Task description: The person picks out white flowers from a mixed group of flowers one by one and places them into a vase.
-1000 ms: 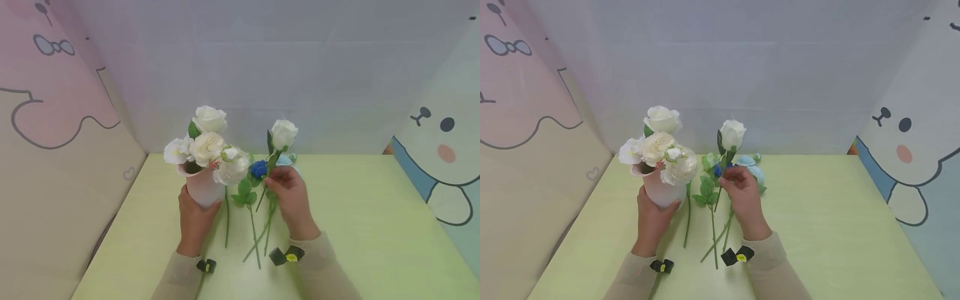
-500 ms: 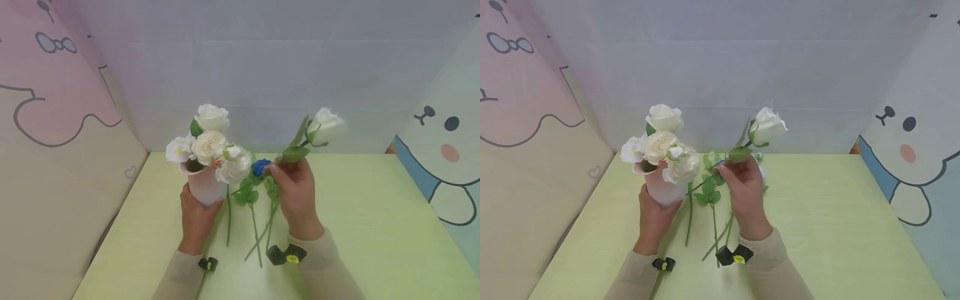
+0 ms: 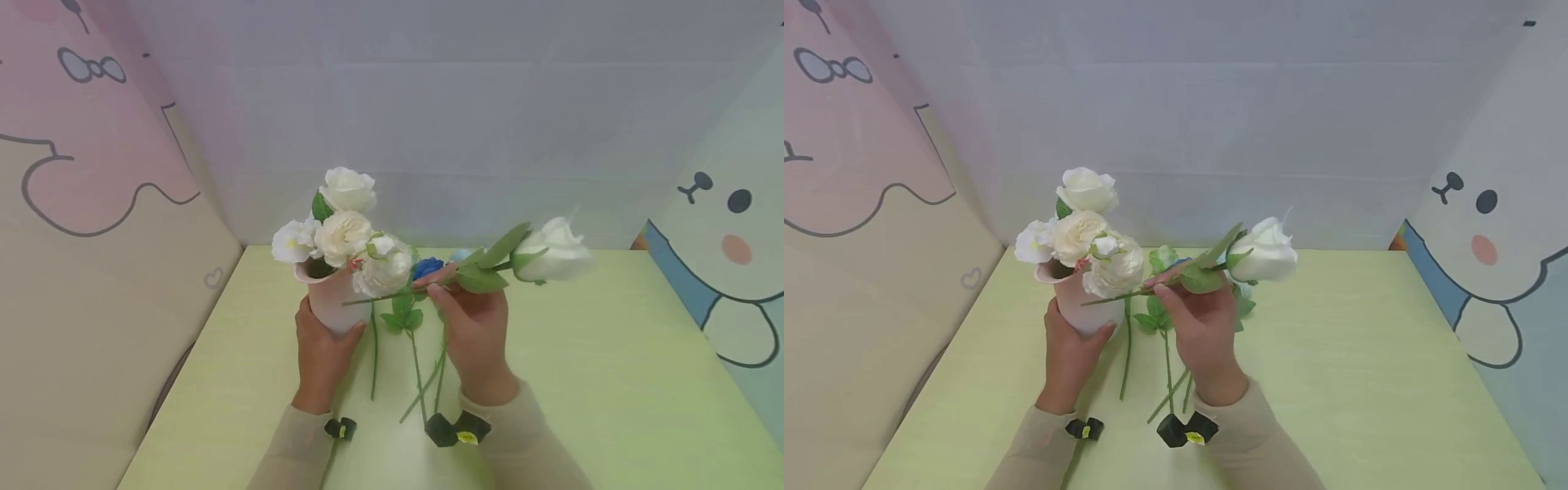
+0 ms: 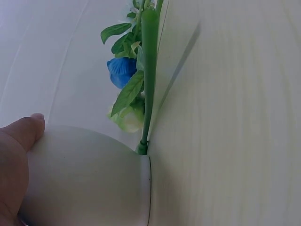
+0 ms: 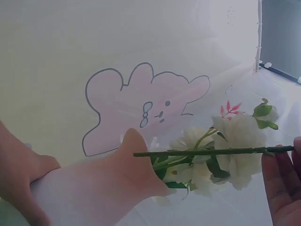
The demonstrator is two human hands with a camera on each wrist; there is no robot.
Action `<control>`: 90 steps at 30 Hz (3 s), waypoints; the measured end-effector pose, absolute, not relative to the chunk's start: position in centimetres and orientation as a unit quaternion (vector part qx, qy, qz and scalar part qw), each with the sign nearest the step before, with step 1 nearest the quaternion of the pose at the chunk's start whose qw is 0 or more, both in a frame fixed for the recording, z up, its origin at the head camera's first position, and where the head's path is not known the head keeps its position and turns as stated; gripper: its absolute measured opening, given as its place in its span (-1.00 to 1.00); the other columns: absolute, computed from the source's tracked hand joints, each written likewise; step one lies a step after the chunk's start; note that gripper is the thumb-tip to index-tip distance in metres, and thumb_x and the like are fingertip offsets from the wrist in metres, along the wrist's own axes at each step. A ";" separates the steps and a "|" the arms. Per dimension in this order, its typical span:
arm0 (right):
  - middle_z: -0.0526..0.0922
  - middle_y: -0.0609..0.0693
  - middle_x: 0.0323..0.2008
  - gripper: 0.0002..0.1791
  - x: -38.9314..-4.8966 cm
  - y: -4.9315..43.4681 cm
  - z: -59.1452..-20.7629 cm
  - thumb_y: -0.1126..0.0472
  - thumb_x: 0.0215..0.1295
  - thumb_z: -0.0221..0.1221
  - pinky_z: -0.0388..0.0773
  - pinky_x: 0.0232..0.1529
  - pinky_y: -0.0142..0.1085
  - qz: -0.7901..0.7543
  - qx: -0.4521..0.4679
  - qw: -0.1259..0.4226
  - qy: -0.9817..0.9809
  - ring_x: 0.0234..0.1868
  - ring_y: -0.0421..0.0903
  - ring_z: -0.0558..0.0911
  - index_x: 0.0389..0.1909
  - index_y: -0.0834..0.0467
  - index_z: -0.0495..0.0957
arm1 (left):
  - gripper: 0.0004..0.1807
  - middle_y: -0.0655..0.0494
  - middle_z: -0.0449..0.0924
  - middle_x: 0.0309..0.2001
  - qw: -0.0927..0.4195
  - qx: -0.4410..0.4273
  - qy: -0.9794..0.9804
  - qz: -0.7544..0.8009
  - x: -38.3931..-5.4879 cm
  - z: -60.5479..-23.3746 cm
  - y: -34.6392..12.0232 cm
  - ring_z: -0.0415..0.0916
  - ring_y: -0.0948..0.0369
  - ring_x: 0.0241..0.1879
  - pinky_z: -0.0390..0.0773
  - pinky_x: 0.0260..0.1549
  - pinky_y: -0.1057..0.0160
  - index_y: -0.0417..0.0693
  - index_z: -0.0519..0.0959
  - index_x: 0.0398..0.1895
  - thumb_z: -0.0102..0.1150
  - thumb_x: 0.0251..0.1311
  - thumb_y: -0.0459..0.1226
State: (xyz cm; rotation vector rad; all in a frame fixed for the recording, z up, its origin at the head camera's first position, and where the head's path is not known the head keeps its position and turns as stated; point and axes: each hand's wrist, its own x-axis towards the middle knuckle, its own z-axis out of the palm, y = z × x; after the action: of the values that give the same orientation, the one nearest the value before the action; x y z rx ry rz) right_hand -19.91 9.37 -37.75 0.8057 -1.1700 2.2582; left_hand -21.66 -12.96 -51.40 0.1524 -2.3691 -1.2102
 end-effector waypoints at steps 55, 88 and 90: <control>0.72 0.32 -0.22 -0.75 -20.5 3.2 -34.3 0.35 0.37 0.29 0.61 0.07 -0.08 0.606 0.327 0.429 -0.585 -0.08 0.14 0.73 -0.09 0.47 0.58 | 0.22 -0.25 0.30 0.25 0.250 0.056 -0.852 -0.457 -21.9 -51.4 -12.9 0.38 -0.15 0.15 0.41 0.10 -0.22 -0.17 0.10 0.52 0.69 -0.15 -0.06; 0.66 0.16 -0.17 -0.85 -22.8 0.5 -34.7 0.44 0.37 0.21 0.57 0.08 -0.34 0.481 0.388 0.402 -0.676 -0.08 0.01 0.70 -0.08 0.34 0.55 | 0.07 -0.25 0.38 0.16 0.289 0.031 -0.849 -0.441 -22.6 -51.6 -13.1 0.40 -0.11 0.06 0.47 -0.03 -0.15 -0.27 0.21 0.42 0.62 -0.12 -0.10; 0.66 0.14 -0.18 -0.87 -23.0 0.4 -34.8 0.42 0.38 0.21 0.57 0.07 -0.35 0.474 0.391 0.394 -0.684 -0.09 -0.02 0.71 -0.10 0.33 0.55 | 0.06 -0.26 0.39 0.15 0.289 0.027 -0.852 -0.435 -22.6 -51.5 -13.1 0.40 -0.11 0.07 0.47 -0.03 -0.15 -0.28 0.20 0.42 0.61 -0.11 -0.12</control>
State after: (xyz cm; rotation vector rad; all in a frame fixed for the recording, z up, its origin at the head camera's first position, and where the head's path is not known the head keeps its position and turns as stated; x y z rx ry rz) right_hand -22.97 0.37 -34.85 0.9908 -1.7353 1.2016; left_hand -22.56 -13.09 -51.53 0.0726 -2.2753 -1.1625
